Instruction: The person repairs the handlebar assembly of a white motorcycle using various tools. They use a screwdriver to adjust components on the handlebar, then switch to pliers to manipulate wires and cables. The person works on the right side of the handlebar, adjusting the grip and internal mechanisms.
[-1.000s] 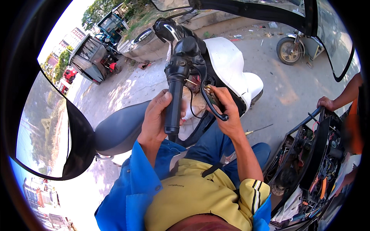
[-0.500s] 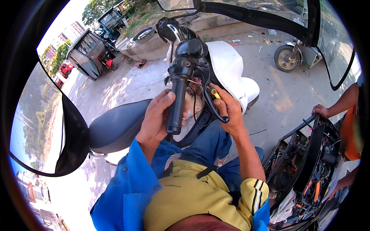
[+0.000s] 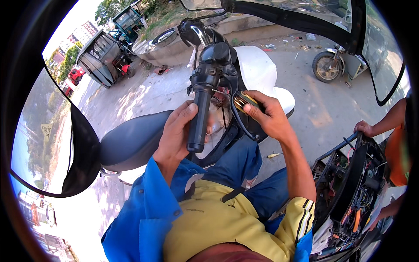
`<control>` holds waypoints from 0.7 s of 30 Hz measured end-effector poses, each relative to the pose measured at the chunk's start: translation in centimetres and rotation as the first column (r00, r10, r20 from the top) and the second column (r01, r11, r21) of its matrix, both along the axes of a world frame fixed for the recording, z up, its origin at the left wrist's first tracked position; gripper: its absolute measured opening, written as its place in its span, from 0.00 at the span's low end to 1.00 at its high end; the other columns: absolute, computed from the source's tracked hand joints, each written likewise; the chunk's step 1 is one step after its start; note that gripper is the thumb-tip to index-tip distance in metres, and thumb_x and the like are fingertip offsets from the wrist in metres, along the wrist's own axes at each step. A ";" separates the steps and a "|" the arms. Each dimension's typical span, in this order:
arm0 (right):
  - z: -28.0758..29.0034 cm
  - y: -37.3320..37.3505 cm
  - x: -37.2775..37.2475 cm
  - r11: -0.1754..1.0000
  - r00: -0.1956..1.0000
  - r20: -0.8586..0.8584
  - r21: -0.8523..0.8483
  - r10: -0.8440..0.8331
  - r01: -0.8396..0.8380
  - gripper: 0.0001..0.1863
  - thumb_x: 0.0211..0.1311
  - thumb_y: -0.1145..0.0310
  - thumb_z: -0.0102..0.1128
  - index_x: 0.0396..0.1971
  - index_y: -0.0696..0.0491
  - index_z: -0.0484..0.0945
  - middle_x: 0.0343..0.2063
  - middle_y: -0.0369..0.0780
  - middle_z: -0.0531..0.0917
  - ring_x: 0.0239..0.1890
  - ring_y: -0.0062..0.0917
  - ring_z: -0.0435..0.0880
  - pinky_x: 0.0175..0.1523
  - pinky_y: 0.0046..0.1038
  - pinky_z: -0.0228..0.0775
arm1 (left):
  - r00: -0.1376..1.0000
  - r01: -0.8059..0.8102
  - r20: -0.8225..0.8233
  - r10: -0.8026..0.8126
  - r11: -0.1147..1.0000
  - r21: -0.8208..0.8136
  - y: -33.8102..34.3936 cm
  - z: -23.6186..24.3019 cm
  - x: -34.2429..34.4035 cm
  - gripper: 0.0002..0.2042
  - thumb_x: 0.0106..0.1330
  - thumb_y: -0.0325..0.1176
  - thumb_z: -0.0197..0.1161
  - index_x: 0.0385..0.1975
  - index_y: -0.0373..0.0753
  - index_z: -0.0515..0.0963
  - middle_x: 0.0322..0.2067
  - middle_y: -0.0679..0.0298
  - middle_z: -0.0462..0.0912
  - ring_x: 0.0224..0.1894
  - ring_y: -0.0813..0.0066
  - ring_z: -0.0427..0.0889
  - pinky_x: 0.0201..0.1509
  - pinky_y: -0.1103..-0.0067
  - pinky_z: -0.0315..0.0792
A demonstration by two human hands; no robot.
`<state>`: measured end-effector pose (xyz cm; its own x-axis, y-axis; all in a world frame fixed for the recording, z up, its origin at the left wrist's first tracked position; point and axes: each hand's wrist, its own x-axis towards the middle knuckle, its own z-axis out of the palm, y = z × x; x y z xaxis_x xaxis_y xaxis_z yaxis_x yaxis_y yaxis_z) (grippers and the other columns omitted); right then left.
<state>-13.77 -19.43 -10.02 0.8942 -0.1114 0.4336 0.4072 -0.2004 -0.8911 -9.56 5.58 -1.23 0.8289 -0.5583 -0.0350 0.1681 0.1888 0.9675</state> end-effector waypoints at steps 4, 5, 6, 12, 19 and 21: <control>1.5 -0.1 0.3 1.000 0.990 -0.143 -0.009 0.015 -0.017 0.23 0.72 0.58 0.65 0.57 0.60 0.79 0.35 0.38 0.87 0.31 0.21 0.82 0.34 0.22 0.75 | 1.000 0.004 0.016 -0.004 1.000 -0.006 0.2 0.0 0.1 0.23 0.77 0.48 0.59 0.55 0.33 0.71 0.34 0.53 0.83 0.30 0.72 0.86 0.28 0.79 0.83; 2.3 -0.2 0.0 0.996 0.963 -0.257 0.056 0.081 -0.069 0.23 0.72 0.58 0.66 0.57 0.60 0.79 0.34 0.39 0.86 0.31 0.21 0.82 0.33 0.22 0.75 | 1.000 -0.008 0.022 0.008 1.000 -0.004 0.1 -0.1 0.0 0.23 0.78 0.49 0.59 0.55 0.32 0.71 0.34 0.53 0.83 0.29 0.73 0.86 0.26 0.80 0.83; 2.6 -0.4 0.1 0.983 0.942 -0.290 0.111 0.171 -0.144 0.26 0.68 0.57 0.69 0.57 0.60 0.79 0.33 0.38 0.85 0.30 0.19 0.80 0.31 0.22 0.73 | 1.000 -0.023 0.009 0.023 1.000 0.001 0.2 -0.1 -0.1 0.23 0.78 0.49 0.59 0.55 0.32 0.71 0.34 0.53 0.83 0.30 0.73 0.86 0.26 0.80 0.84; 1.2 -1.0 1.0 0.985 0.989 -0.007 -0.092 0.145 -0.145 0.34 0.50 0.66 0.81 0.57 0.58 0.76 0.39 0.42 0.84 0.37 0.25 0.82 0.45 0.30 0.78 | 0.999 -0.026 -0.036 0.025 1.000 -0.017 0.1 0.0 -0.2 0.21 0.79 0.47 0.57 0.55 0.31 0.72 0.37 0.52 0.84 0.32 0.71 0.87 0.27 0.79 0.84; 1.0 -0.1 -0.3 0.833 0.902 0.413 -0.448 -0.129 0.325 0.22 0.59 0.66 0.72 0.54 0.53 0.81 0.43 0.43 0.87 0.43 0.43 0.86 0.46 0.39 0.77 | 1.000 0.007 -0.018 -0.008 0.999 -0.039 0.0 -0.1 0.0 0.22 0.80 0.47 0.55 0.55 0.31 0.72 0.37 0.52 0.83 0.33 0.72 0.85 0.29 0.79 0.83; 0.2 0.2 0.0 0.815 0.876 0.470 -0.460 -0.112 0.351 0.20 0.63 0.66 0.68 0.55 0.52 0.81 0.39 0.43 0.86 0.41 0.41 0.86 0.44 0.39 0.76 | 1.000 0.003 -0.016 -0.003 0.999 -0.033 0.0 0.0 0.0 0.22 0.80 0.48 0.55 0.55 0.31 0.72 0.37 0.52 0.83 0.33 0.73 0.84 0.29 0.79 0.83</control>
